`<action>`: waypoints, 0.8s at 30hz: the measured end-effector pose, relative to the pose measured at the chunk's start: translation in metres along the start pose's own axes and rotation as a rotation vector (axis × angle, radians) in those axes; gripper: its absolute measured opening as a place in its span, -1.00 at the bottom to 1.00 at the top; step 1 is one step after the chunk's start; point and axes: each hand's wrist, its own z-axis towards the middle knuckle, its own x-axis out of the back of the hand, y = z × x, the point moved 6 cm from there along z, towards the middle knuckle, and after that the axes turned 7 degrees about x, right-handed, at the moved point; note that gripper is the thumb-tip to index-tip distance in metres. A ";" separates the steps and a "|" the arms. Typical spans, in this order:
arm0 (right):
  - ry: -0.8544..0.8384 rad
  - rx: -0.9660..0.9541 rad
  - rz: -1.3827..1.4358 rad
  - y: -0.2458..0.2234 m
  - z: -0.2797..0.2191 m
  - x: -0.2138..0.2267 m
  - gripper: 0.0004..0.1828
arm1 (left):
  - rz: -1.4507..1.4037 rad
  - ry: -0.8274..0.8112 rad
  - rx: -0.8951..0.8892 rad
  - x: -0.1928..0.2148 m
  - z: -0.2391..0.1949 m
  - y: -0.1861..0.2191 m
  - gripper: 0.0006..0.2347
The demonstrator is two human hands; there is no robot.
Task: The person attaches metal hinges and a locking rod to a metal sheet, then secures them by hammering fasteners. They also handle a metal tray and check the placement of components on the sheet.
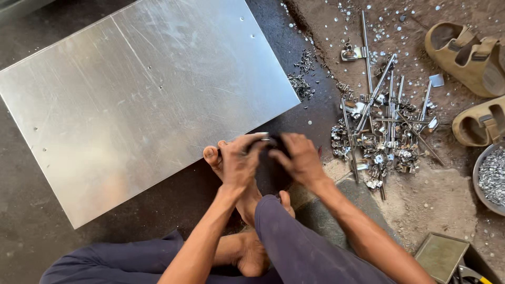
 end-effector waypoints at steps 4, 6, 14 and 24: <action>-0.140 -0.060 -0.063 -0.016 -0.041 0.009 -0.61 | 0.078 0.041 -0.011 0.008 -0.004 -0.012 -0.85; -0.209 -0.247 -0.026 -0.009 -0.087 0.029 -0.61 | 0.138 0.020 -0.044 -0.009 0.000 -0.019 -0.86; 0.011 -0.797 0.417 0.027 -0.193 0.038 -0.62 | 0.140 -0.144 0.144 -0.095 0.026 -0.075 -0.74; 0.128 -0.659 0.298 0.002 -0.147 0.021 -0.65 | 0.217 0.017 0.167 -0.075 0.039 -0.076 -0.52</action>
